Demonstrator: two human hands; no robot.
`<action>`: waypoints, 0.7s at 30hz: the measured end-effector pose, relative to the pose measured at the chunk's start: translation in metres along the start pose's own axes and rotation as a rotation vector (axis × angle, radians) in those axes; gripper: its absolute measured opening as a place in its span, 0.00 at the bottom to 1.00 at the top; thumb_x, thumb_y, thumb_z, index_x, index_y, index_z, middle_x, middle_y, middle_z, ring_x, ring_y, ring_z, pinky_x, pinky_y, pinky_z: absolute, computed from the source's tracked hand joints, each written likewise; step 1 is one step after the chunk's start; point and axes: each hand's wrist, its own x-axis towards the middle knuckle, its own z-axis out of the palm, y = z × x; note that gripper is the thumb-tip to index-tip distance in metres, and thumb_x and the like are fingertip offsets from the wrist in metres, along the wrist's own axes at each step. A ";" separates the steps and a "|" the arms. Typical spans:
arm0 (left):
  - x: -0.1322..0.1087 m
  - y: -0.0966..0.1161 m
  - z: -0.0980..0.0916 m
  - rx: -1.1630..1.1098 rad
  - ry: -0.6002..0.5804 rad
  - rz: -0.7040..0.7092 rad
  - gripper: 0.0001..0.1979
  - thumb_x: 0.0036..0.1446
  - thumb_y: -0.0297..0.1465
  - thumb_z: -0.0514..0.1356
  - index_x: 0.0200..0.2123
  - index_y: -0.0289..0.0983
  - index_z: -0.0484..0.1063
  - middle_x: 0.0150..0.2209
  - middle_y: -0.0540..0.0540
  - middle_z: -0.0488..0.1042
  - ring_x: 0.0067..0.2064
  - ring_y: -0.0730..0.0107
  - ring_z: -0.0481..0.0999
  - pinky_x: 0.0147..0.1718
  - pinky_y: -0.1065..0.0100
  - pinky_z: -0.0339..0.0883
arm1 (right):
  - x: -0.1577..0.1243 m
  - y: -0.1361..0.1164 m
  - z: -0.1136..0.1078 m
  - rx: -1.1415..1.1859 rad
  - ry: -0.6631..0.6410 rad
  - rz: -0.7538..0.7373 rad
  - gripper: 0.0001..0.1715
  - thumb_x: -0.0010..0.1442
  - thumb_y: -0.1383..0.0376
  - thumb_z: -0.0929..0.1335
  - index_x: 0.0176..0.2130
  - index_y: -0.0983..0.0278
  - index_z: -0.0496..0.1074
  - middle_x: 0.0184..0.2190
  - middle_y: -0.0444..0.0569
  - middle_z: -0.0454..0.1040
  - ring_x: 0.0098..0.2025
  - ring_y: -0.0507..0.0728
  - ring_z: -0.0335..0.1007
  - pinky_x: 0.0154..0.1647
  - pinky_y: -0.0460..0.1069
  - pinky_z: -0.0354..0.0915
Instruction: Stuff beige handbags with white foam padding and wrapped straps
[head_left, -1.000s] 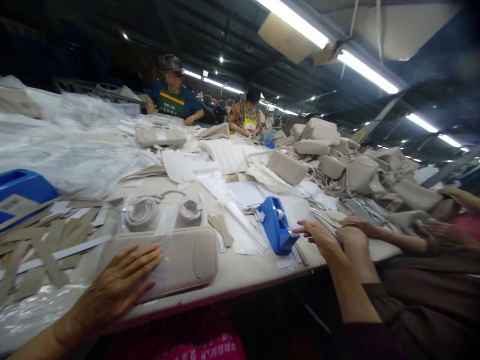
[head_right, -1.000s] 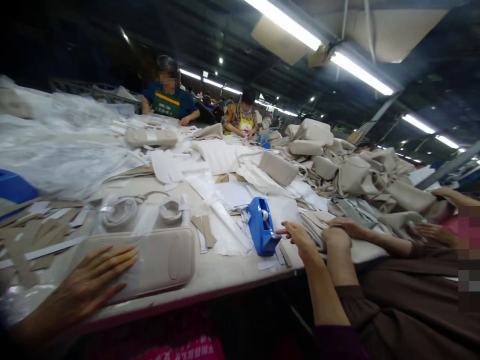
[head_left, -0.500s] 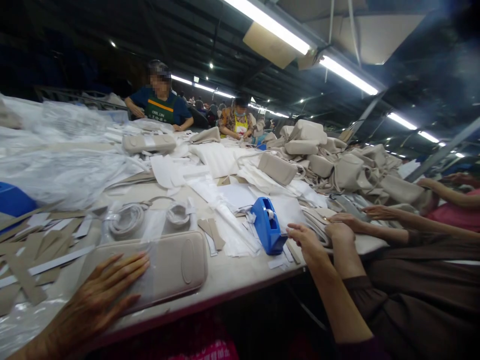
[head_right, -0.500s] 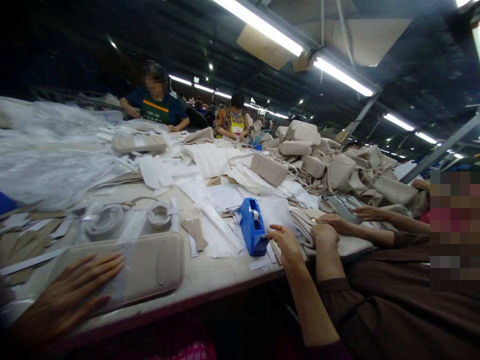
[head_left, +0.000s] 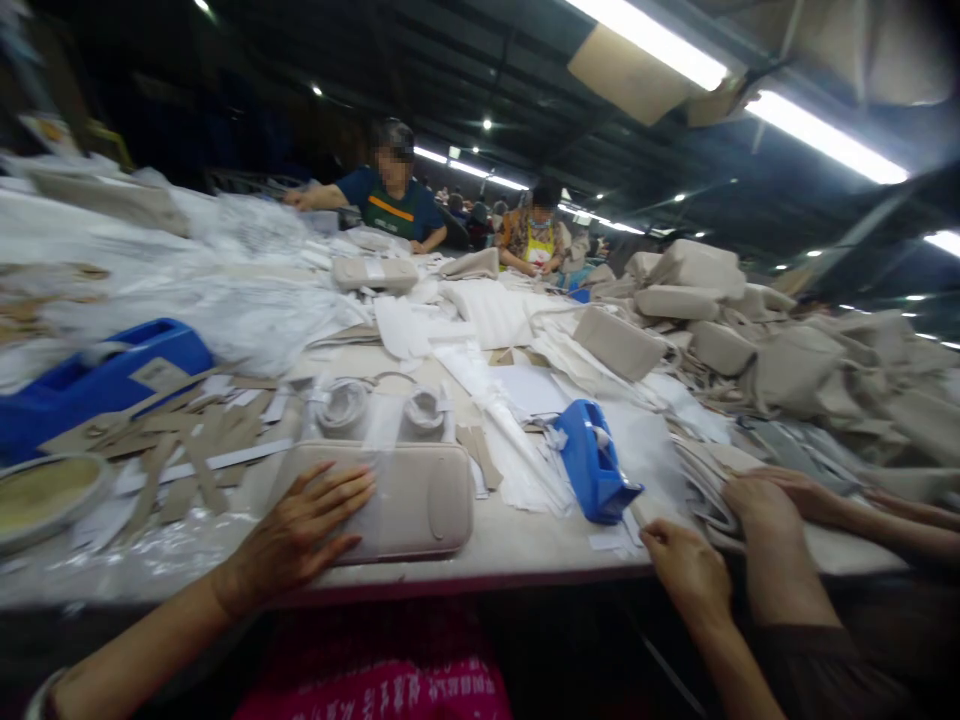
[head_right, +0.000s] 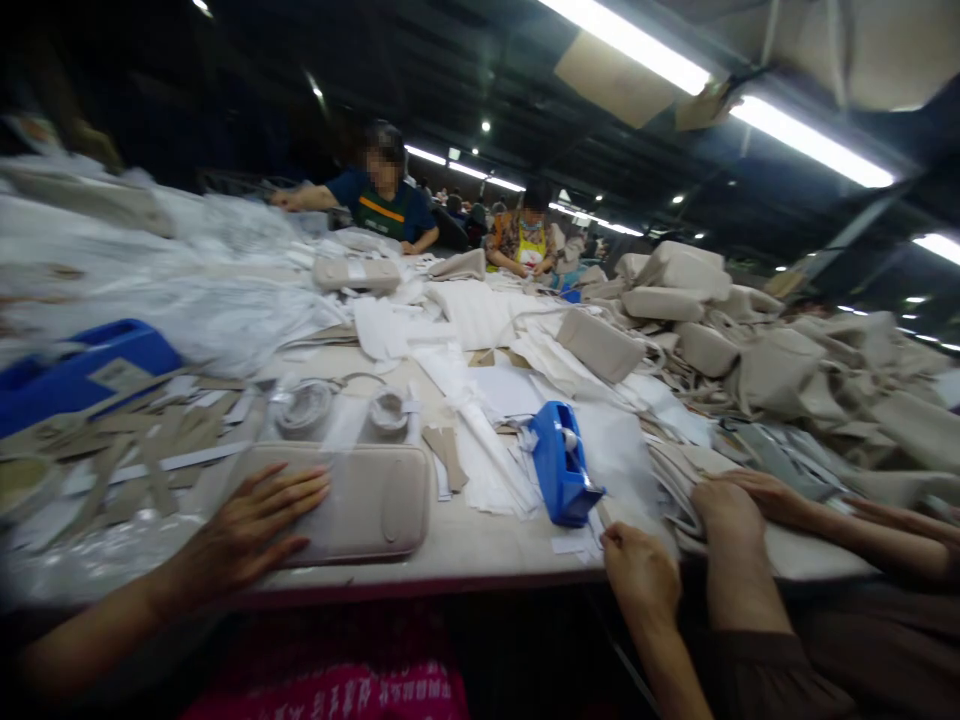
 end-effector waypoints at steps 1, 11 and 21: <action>0.000 0.003 -0.003 -0.024 -0.014 -0.006 0.28 0.59 0.34 0.57 0.62 0.40 0.57 0.59 0.43 0.66 0.62 0.61 0.62 0.64 0.54 0.43 | -0.004 -0.016 -0.004 -0.251 -0.026 -0.168 0.07 0.47 0.65 0.67 0.20 0.61 0.73 0.20 0.49 0.69 0.29 0.59 0.62 0.32 0.52 0.50; -0.004 0.013 -0.010 -0.109 -0.047 -0.130 0.24 0.61 0.40 0.54 0.58 0.36 0.63 0.59 0.36 0.65 0.61 0.58 0.62 0.64 0.49 0.40 | -0.061 -0.288 0.089 -0.671 -0.725 -1.542 0.11 0.52 0.74 0.67 0.24 0.62 0.74 0.25 0.46 0.74 0.36 0.55 0.63 0.41 0.52 0.45; -0.009 0.009 -0.005 -0.103 -0.018 -0.157 0.23 0.60 0.41 0.55 0.56 0.37 0.65 0.62 0.36 0.59 0.64 0.56 0.55 0.65 0.48 0.37 | -0.057 -0.347 0.178 -0.805 -0.794 -1.699 0.10 0.54 0.71 0.65 0.28 0.66 0.77 0.24 0.50 0.74 0.32 0.54 0.65 0.45 0.52 0.45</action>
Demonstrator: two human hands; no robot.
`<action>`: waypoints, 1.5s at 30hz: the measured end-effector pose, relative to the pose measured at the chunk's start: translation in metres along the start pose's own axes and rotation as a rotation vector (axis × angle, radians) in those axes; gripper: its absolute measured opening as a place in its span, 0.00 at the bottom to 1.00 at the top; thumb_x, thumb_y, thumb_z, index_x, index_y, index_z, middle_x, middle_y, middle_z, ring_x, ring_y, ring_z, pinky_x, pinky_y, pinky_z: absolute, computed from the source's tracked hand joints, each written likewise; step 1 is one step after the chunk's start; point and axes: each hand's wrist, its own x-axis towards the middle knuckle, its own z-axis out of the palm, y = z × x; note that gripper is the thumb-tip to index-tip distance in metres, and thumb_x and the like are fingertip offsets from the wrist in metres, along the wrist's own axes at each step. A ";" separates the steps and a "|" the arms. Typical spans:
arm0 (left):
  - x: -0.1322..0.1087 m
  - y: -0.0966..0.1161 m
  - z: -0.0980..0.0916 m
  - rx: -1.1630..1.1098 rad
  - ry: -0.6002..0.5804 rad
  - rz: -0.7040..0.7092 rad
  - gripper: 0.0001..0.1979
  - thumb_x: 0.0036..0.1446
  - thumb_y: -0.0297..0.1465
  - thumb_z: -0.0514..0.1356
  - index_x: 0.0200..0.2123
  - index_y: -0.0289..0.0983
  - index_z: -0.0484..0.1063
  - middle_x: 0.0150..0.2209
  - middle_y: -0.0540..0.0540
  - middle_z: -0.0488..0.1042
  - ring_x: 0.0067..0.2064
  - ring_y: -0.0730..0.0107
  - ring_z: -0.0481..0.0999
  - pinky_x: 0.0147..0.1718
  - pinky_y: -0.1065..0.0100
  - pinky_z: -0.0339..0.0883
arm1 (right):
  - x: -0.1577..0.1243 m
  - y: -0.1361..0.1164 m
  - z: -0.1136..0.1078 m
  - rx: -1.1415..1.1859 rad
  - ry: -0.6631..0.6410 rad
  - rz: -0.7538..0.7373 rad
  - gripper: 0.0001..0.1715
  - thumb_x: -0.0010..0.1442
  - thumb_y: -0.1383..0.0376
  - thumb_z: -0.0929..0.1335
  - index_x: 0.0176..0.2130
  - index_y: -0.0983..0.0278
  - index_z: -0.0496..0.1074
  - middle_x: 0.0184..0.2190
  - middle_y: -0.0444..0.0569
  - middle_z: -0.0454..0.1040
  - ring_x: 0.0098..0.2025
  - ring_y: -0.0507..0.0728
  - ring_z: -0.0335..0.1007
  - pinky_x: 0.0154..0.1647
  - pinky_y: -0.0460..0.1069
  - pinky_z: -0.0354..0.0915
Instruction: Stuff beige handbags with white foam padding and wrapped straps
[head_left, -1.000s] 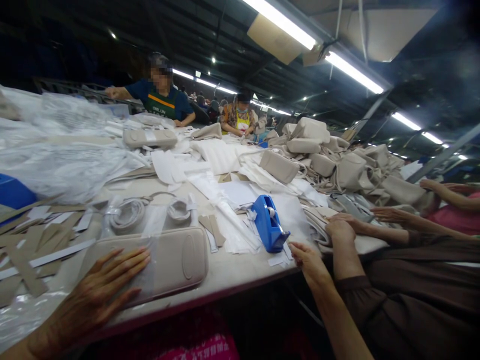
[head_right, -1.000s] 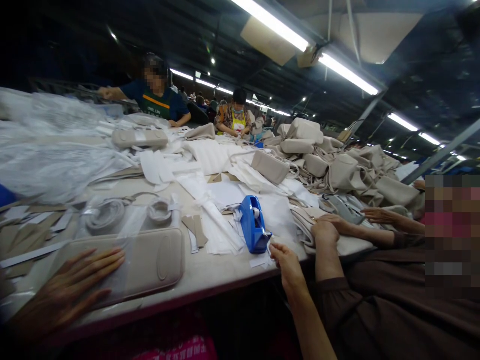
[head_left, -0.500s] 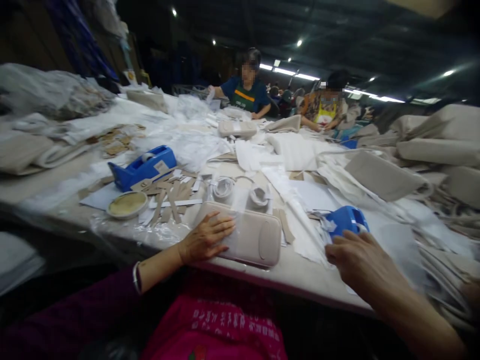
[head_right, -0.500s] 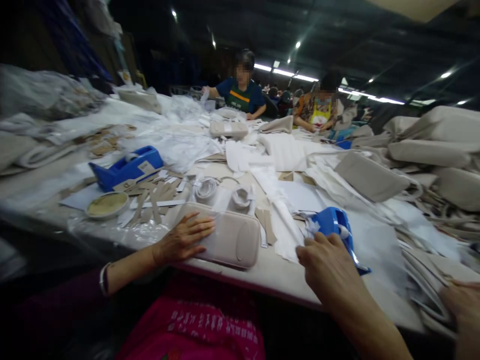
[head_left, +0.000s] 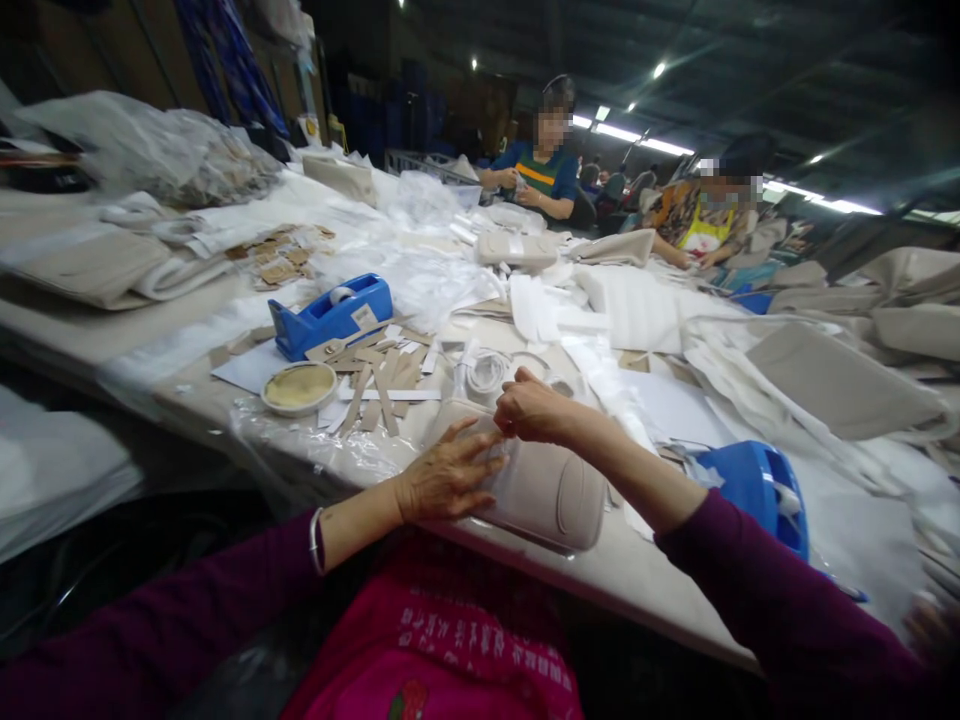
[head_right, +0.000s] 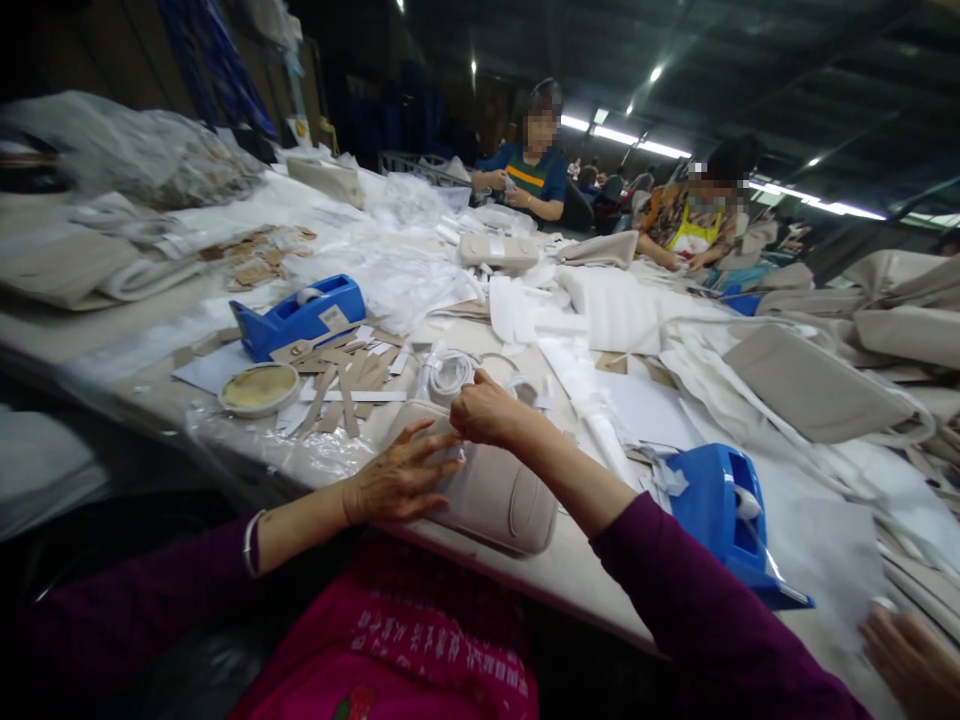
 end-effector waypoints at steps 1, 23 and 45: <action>0.000 0.000 0.000 -0.005 -0.006 -0.001 0.23 0.61 0.41 0.54 0.56 0.37 0.65 0.63 0.37 0.59 0.65 0.56 0.55 0.65 0.47 0.36 | 0.001 0.000 0.000 -0.019 0.000 -0.011 0.10 0.53 0.71 0.65 0.28 0.66 0.77 0.24 0.50 0.74 0.32 0.54 0.65 0.45 0.52 0.45; 0.003 0.002 -0.004 -0.033 -0.032 -0.034 0.24 0.60 0.41 0.55 0.57 0.38 0.64 0.57 0.45 0.68 0.59 0.51 0.58 0.62 0.47 0.38 | 0.018 -0.019 0.013 -0.129 0.200 0.191 0.07 0.55 0.67 0.69 0.35 0.67 0.76 0.29 0.54 0.77 0.42 0.62 0.69 0.60 0.59 0.36; 0.003 0.006 -0.009 0.016 -0.037 -0.011 0.30 0.59 0.38 0.57 0.63 0.38 0.56 0.57 0.41 0.68 0.59 0.54 0.61 0.64 0.47 0.40 | -0.027 -0.053 0.109 0.141 0.682 0.488 0.24 0.64 0.68 0.58 0.59 0.64 0.63 0.57 0.53 0.67 0.59 0.61 0.57 0.60 0.58 0.46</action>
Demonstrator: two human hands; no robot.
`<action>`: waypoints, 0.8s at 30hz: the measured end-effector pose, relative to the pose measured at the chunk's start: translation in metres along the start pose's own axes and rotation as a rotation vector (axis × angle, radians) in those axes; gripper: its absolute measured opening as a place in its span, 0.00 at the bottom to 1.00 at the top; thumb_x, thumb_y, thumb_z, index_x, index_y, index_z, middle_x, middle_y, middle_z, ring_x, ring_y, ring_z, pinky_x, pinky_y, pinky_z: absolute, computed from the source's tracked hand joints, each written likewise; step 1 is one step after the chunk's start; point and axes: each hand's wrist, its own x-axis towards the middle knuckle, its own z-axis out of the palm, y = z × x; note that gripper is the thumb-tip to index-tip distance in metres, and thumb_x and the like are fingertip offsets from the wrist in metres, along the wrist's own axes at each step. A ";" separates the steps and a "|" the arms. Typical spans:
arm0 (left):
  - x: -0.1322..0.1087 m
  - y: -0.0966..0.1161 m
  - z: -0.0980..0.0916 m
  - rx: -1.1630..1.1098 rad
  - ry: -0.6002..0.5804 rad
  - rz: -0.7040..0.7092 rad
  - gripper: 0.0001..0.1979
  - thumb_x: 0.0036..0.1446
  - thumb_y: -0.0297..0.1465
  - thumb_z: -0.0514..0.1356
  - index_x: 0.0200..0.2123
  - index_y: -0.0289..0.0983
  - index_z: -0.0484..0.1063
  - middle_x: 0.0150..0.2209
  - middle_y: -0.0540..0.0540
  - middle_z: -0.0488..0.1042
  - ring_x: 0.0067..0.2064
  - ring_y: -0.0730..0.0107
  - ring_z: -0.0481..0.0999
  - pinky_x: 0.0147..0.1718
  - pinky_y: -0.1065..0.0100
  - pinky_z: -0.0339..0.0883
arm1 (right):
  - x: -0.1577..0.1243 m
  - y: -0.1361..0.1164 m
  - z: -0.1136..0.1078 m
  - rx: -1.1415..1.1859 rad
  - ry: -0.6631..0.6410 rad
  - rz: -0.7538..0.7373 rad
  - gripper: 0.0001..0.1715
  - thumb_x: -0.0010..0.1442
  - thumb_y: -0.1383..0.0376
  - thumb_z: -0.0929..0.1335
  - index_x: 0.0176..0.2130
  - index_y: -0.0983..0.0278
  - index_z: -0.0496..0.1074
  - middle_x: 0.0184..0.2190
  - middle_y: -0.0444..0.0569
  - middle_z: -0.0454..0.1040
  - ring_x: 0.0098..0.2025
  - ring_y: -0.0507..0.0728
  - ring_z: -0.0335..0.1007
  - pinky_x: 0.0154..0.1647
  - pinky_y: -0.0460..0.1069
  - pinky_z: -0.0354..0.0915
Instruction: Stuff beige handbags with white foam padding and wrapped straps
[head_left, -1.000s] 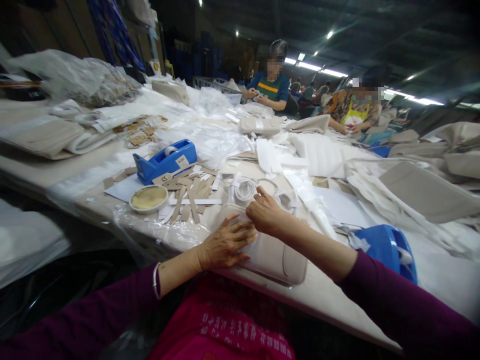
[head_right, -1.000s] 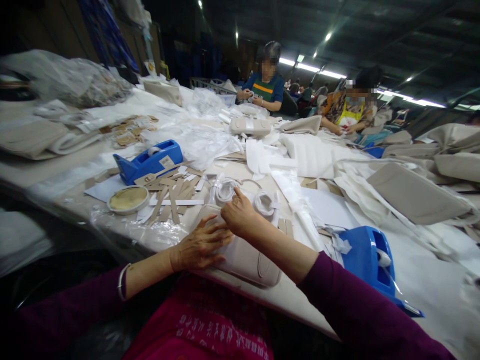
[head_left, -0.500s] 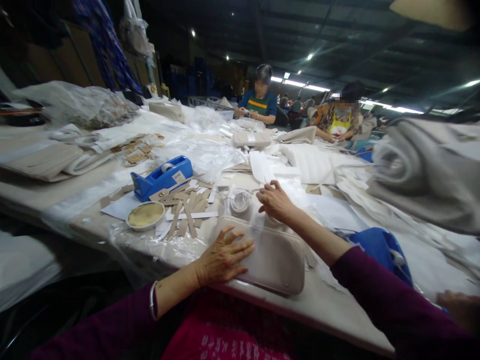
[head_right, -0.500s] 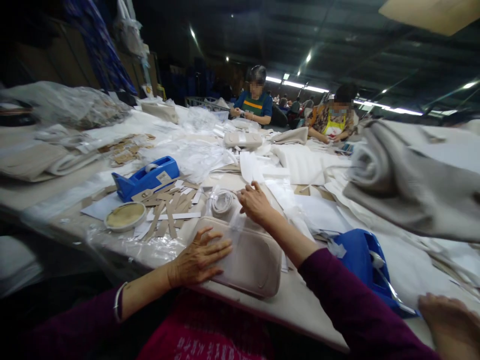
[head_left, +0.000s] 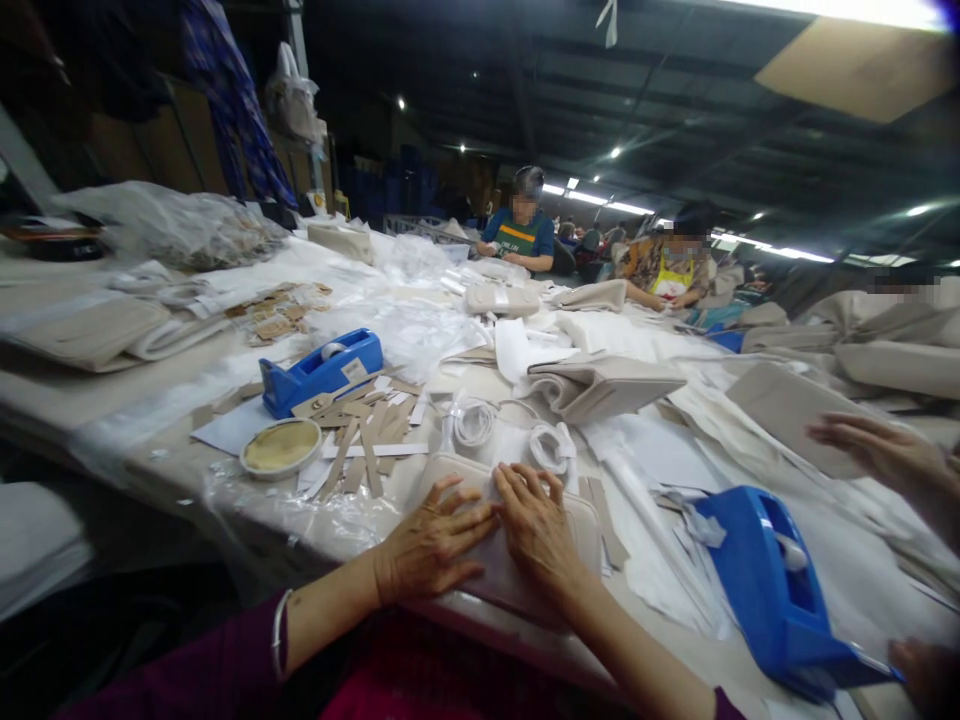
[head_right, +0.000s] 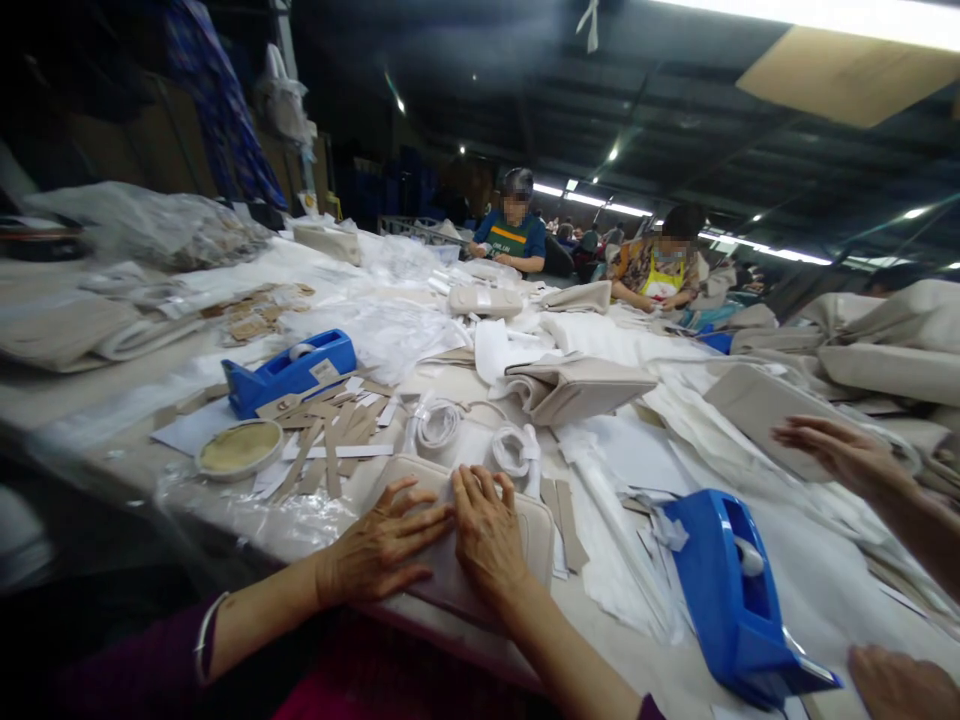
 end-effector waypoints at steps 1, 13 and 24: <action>0.001 0.000 -0.002 0.001 0.001 0.002 0.31 0.59 0.39 0.57 0.63 0.38 0.55 0.57 0.42 0.68 0.59 0.55 0.61 0.64 0.48 0.41 | 0.003 0.002 0.001 -0.021 0.005 0.007 0.24 0.65 0.67 0.59 0.59 0.64 0.63 0.57 0.53 0.68 0.59 0.62 0.58 0.59 0.58 0.47; -0.004 -0.008 0.006 -0.081 0.268 -0.297 0.19 0.59 0.27 0.53 0.54 0.39 0.65 0.59 0.41 0.63 0.59 0.56 0.60 0.58 0.51 0.58 | 0.008 0.055 -0.014 0.400 0.371 0.505 0.32 0.62 0.57 0.61 0.61 0.67 0.56 0.61 0.61 0.58 0.63 0.66 0.52 0.61 0.61 0.51; -0.006 -0.062 0.030 -0.566 0.327 -0.883 0.37 0.47 0.40 0.64 0.58 0.32 0.58 0.52 0.34 0.69 0.53 0.48 0.69 0.50 0.48 0.65 | 0.014 0.095 -0.015 1.158 -0.077 0.946 0.44 0.45 0.40 0.69 0.51 0.66 0.69 0.48 0.58 0.74 0.51 0.67 0.69 0.49 0.55 0.65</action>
